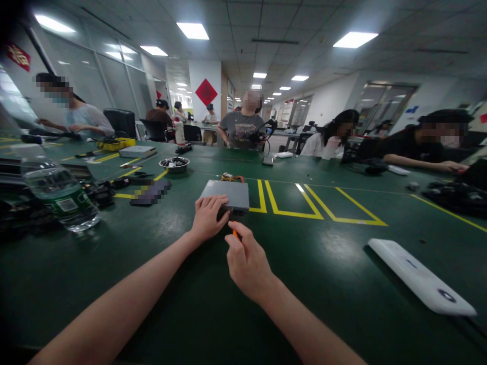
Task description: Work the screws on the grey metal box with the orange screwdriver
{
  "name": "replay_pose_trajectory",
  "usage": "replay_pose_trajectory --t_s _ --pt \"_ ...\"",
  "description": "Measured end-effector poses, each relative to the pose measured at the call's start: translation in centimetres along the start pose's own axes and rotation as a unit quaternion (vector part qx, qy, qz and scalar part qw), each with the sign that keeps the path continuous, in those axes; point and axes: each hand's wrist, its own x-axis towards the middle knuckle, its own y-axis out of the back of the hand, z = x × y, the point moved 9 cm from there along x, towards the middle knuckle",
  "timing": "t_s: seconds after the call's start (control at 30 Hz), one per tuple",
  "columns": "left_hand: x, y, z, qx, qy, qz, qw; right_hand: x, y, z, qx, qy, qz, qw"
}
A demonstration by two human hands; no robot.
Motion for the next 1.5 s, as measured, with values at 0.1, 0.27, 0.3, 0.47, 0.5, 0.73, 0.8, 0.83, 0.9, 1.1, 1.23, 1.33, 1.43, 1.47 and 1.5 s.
replay_pose_trajectory --t_s 0.1,0.27,0.3,0.47,0.5,0.73,0.8,0.83,0.9,1.1,1.23,1.33,1.43,1.47,1.5 --pt "0.0 -0.1 -0.1 -0.001 0.001 -0.001 1.000 0.3 0.1 0.0 -0.023 0.005 0.004 1.000" --pt "0.1 -0.2 -0.1 -0.001 0.002 -0.003 1.000 0.2 -0.3 -0.6 -0.039 0.028 -0.011 0.999" --pt "0.1 -0.2 -0.1 -0.001 0.001 -0.003 1.000 0.2 -0.4 -0.5 -0.033 0.023 -0.013 0.999" --pt "0.0 -0.1 0.0 -0.003 0.002 -0.004 1.000 0.5 0.1 0.2 -0.031 -0.012 -0.014 0.999" --pt "0.0 -0.1 0.0 -0.003 0.003 -0.005 1.000 0.6 0.1 0.1 -0.039 -0.007 -0.013 0.999" --pt "0.1 -0.3 -0.1 -0.005 0.002 -0.006 1.000 0.3 -0.3 -0.1 -0.006 -0.006 -0.016 1.000" --pt "0.0 -0.2 -0.1 -0.005 0.001 -0.004 1.000 0.5 -0.2 -0.1 -0.012 -0.012 -0.012 1.000" --pt "0.0 -0.2 -0.1 -0.004 0.002 -0.003 1.000 0.6 0.0 0.0 -0.022 -0.012 -0.009 1.000" --pt "0.0 -0.2 -0.1 -0.003 0.001 -0.004 1.000 0.6 0.2 0.0 -0.041 -0.008 0.000 0.999" --pt "0.0 -0.1 -0.1 -0.005 0.003 -0.003 1.000 0.0 0.1 0.3 -0.016 -0.009 0.013 1.000" --pt "0.0 -0.1 -0.2 -0.007 0.004 -0.005 1.000 0.5 0.6 0.8 -0.008 -0.031 0.025 0.999" --pt "0.0 -0.1 -0.2 -0.004 0.002 -0.005 1.000 0.7 0.5 0.5 -0.036 -0.013 0.012 0.999" --pt "0.0 -0.2 -0.2 -0.002 0.001 -0.006 1.000 0.4 0.1 0.4 -0.015 -0.012 -0.007 1.000" --pt "0.0 -0.2 -0.2 -0.001 0.001 -0.006 1.000 0.3 -0.1 0.4 -0.005 -0.019 -0.013 1.000" --pt "0.0 -0.2 -0.2 -0.001 0.001 -0.006 1.000 0.3 -0.3 0.5 0.004 -0.026 -0.018 1.000"
